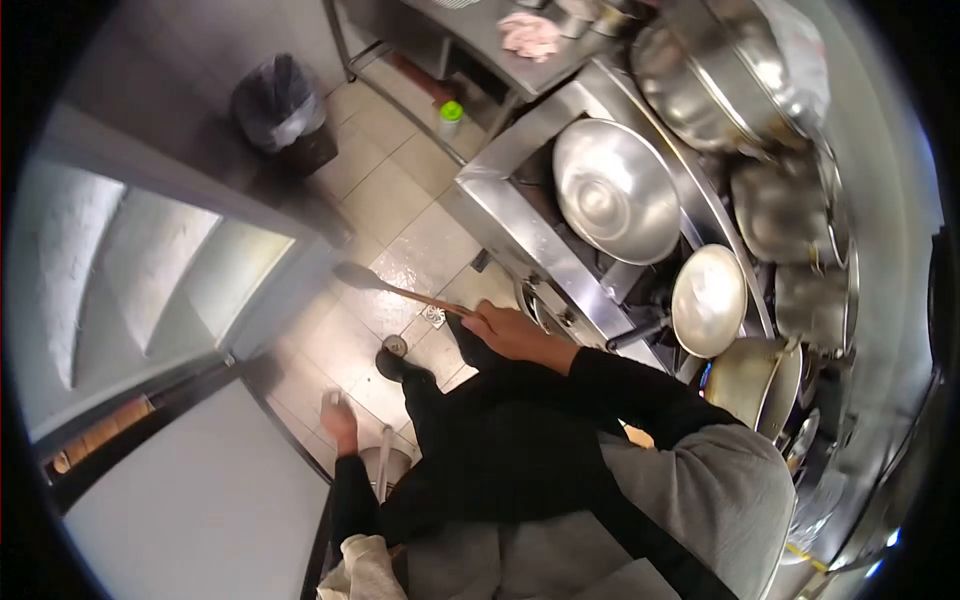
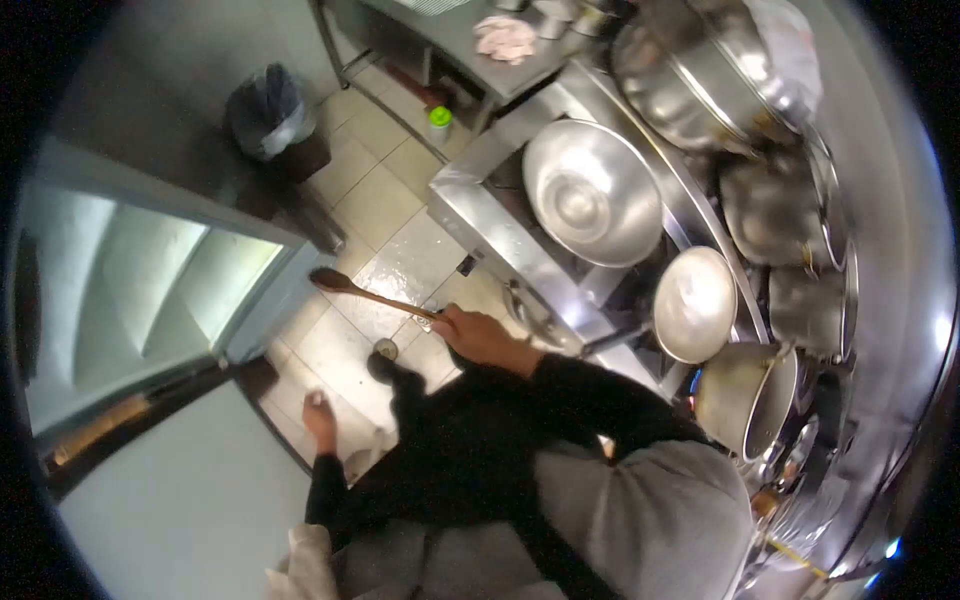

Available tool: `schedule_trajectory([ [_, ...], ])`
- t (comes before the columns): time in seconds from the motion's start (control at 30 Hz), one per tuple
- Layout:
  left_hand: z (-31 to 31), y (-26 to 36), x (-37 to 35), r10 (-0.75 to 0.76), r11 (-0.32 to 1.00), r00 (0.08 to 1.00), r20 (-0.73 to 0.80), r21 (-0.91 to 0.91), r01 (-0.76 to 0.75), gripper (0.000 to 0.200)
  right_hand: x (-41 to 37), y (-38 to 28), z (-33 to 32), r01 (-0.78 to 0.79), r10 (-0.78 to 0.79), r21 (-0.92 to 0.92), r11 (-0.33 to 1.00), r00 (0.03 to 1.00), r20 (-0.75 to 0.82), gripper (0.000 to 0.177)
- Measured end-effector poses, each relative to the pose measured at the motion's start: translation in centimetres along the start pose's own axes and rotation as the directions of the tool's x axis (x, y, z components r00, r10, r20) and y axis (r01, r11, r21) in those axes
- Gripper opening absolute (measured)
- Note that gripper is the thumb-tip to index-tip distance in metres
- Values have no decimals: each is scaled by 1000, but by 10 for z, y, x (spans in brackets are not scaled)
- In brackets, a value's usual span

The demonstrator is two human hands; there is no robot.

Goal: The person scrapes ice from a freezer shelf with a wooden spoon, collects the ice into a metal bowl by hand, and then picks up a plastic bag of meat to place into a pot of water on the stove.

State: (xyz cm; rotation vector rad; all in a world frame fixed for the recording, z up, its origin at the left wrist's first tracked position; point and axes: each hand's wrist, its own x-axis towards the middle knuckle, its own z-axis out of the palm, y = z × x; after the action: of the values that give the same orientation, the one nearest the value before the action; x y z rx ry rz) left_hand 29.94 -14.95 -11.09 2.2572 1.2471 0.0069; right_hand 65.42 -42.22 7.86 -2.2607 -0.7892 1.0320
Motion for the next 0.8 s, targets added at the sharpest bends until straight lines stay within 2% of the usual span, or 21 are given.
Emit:
schedule_trajectory([
  [0.03, -3, -48, -24, -72, 993, 994, 87, 97, 64, 55, -8, -12, -21, -2, 2, 13, 1000, 1000, -32, 45],
  [0.07, -36, -34, -55, -177, 983, 972, 155, -28, 184, 84, -16, -23, -40, 50, -51, -13, 999, 990, -132, 42],
  [0.1, -29, -60, -76, 239, 924, 970, -38, 315, -215, 99, -28, -29, -59, 87, -94, -43, 995, 968, -234, 41],
  [0.13, -43, -53, -93, 303, 938, 942, -142, 219, -268, 94, -46, -35, -76, 76, -80, -26, 997, 965, -252, 41],
  [0.17, -71, -23, -107, -314, 942, 935, 162, -71, 329, 76, -61, -38, -95, 58, -55, -6, 998, 923, -381, 38],
  [0.2, -70, -27, -106, -317, 942, 940, 129, -77, 328, 76, -64, -37, -113, 67, -55, 6, 998, 865, -499, 36],
  [0.27, -59, -35, -109, -386, 922, 910, 153, 48, 383, 54, -69, -14, -133, -70, 96, 70, 995, 858, -505, 35],
  [0.3, -59, -26, -109, -354, 933, 921, 160, -11, 361, 43, -62, 0, -139, -26, 49, 54, 998, 868, -495, 35],
  [0.33, -56, -18, -102, -374, 924, 918, 129, -29, 381, 43, -53, 16, -141, 60, 18, 120, 991, 828, -561, 37],
  [0.37, -51, -8, -94, -281, 959, 957, 77, 10, 282, 46, -46, 25, -144, 140, 5, 183, 973, 782, -624, 39],
  [0.4, -41, 2, -86, -184, 982, 982, 35, 56, 182, 49, -37, 26, -151, 158, -20, 172, 972, 790, -613, 39],
  [0.47, -17, -14, -61, -79, 896, 997, 16, -438, 78, 55, -6, 18, -168, 51, 201, 379, 924, 780, -593, 42],
  [0.5, -41, 26, -66, -121, 788, 990, 66, -600, 136, 59, 4, 8, -186, -1, 108, 181, 984, 803, -586, 37],
  [0.53, -46, 50, -67, -56, 731, 996, -74, -683, -10, 56, 56, 69, -186, 269, -309, -173, 947, 627, -715, 31],
  [0.57, -44, 50, -66, 85, 879, 986, -144, -455, -143, 54, 87, 85, -217, 370, -763, -670, 643, 386, -519, 26],
  [0.6, -66, 83, -77, -68, 833, 989, -132, -554, -16, 51, 112, 80, -243, 431, -726, -590, 683, 488, -484, 28],
  [0.63, -65, 87, -86, -126, 815, 971, -204, -579, -16, 50, 136, 63, -259, 460, -681, -508, 728, 566, -464, 29],
  [0.67, -66, 90, -103, -190, 870, 951, -245, -491, 47, 51, 169, 48, -281, 457, -663, -488, 744, 600, -448, 31],
  [0.7, -73, 90, -119, -126, 934, 933, -338, -358, -4, 51, 199, 30, -296, 415, -661, -532, 738, 602, -448, 32],
  [0.77, -96, 114, -162, -394, 866, 898, -194, -406, 292, 45, 229, 7, -311, 260, -651, -646, 717, 582, -488, 36],
  [0.8, -93, 118, -183, -440, 845, 871, -217, -428, 321, 45, 233, -2, -317, 200, -652, -681, 704, 563, -508, 38],
])
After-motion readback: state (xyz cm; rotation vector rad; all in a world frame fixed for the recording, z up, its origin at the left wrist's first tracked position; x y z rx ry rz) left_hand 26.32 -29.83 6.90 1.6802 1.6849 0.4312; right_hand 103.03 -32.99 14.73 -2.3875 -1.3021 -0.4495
